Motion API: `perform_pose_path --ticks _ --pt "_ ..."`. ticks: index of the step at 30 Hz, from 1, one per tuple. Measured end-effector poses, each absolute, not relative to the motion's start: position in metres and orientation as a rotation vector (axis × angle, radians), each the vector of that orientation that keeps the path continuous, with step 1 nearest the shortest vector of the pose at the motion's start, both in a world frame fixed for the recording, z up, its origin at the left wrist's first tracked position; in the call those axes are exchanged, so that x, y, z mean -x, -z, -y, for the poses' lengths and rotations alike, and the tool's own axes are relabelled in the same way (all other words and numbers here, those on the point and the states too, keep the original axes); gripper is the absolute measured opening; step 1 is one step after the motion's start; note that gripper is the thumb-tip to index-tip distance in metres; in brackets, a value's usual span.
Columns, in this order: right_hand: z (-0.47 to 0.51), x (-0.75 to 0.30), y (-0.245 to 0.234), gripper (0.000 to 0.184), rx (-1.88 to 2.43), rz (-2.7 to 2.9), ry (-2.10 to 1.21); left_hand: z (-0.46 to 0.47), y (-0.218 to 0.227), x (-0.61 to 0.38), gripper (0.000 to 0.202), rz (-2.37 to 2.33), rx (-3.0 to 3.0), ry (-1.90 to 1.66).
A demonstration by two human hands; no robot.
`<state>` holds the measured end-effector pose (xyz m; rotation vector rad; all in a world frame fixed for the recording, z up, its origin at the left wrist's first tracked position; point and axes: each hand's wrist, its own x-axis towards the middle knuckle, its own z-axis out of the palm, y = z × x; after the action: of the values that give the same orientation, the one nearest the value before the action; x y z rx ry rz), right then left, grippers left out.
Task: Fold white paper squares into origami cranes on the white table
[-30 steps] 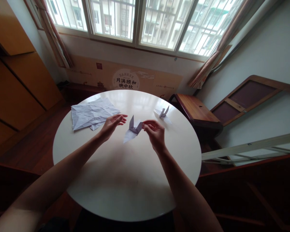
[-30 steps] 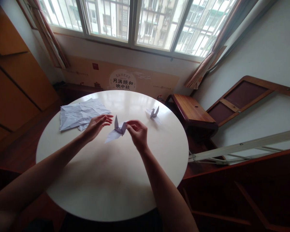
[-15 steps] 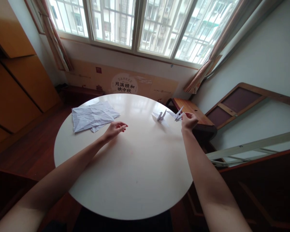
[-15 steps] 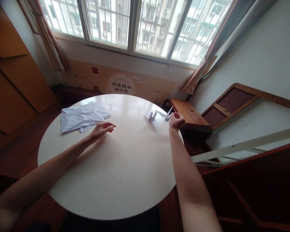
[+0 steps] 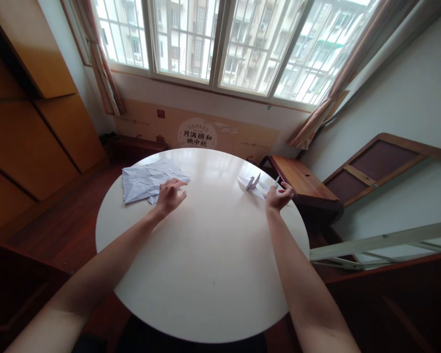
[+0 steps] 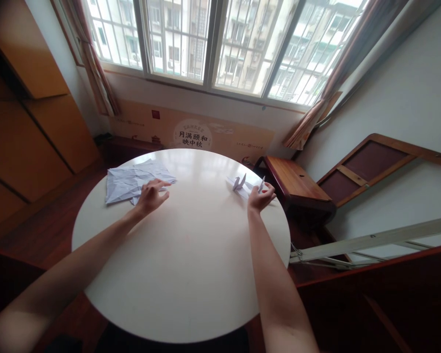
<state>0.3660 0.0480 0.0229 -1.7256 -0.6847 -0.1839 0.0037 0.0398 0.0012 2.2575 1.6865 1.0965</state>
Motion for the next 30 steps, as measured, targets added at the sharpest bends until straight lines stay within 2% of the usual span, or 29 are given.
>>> perform_pose_path --ticks 5,8,13,19,23,26,30 --pt "-0.034 -0.311 -0.019 0.025 1.471 0.980 -0.022 -0.047 0.000 0.016 0.046 -2.025 -2.248 -0.872" --pt "-0.025 -0.284 -0.012 0.022 1.340 1.165 -0.126 -0.051 0.004 0.022 0.039 -2.068 -2.235 -0.832" --pt "-0.011 -0.268 -0.001 0.022 1.271 1.391 -0.281 -0.055 0.008 0.025 0.016 -2.078 -2.291 -0.749" --pt "-0.007 -0.266 0.005 0.021 1.266 1.468 -0.384 -0.055 0.005 0.025 0.020 -2.101 -2.409 -0.657" --pt "-0.005 -0.261 0.003 0.022 1.245 1.478 -0.394 -0.051 -0.002 0.022 0.021 -2.147 -2.478 -0.774" --pt "-0.005 -0.257 0.002 0.029 1.207 1.441 -0.478 -0.040 -0.010 0.008 0.023 -1.910 -2.654 -0.886" --pt "-0.009 -0.259 0.007 0.055 1.266 1.312 -0.849 -0.009 -0.013 -0.031 0.028 -1.231 -2.900 -0.855"
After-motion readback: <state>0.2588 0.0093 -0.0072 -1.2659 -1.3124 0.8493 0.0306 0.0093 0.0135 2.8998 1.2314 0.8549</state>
